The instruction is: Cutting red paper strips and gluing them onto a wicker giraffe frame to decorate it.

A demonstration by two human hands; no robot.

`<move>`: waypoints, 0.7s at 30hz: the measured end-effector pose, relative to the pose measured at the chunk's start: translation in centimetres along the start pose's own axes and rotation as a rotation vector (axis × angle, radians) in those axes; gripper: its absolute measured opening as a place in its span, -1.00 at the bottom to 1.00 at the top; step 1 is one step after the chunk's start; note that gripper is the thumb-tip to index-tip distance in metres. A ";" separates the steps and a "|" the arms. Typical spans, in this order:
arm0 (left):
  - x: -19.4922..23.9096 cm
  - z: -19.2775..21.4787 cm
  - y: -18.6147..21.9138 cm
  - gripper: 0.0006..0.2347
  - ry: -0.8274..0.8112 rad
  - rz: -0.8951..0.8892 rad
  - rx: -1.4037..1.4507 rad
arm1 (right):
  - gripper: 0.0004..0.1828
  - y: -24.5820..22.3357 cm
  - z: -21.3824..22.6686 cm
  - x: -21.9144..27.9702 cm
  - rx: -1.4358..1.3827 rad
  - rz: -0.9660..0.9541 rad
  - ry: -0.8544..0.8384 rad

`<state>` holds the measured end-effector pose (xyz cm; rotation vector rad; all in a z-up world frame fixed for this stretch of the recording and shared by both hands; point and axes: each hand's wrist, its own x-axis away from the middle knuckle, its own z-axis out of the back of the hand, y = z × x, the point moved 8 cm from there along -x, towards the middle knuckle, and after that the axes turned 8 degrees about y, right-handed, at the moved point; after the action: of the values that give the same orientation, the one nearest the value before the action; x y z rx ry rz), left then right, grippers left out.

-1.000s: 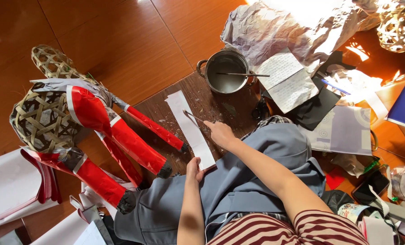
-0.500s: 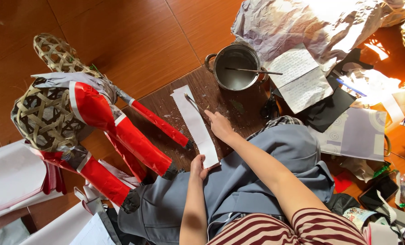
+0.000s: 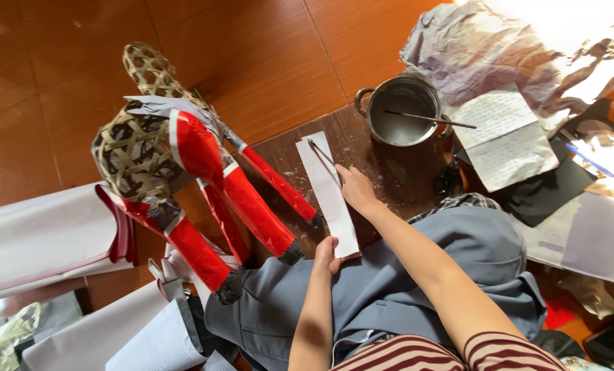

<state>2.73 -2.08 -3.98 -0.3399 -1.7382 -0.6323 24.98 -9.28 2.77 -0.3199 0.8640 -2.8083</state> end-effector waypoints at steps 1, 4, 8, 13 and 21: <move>-1.0 0.3 -0.2 -0.44 0.002 -0.009 0.003 | -0.48 -0.8 0.5 0.3 -0.006 0.008 0.002; -3.3 1.1 -0.8 -0.43 0.008 -0.019 0.015 | -0.42 -3.1 1.9 1.1 0.041 0.083 0.020; -5.3 1.7 -1.1 -0.43 -0.005 -0.031 0.031 | -0.39 -4.5 1.7 0.8 0.118 0.156 0.041; -3.6 1.2 -0.7 -0.40 0.001 -0.037 0.030 | -0.36 -4.9 1.3 -0.9 0.145 0.226 0.039; -4.0 0.9 -0.7 -0.41 0.006 -0.040 0.018 | -0.42 -4.1 6.5 2.8 -0.069 0.074 -0.052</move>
<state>2.70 -1.68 -8.11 -0.2910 -1.7480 -0.6457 23.50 -10.07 10.75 -0.3620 0.9424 -2.6947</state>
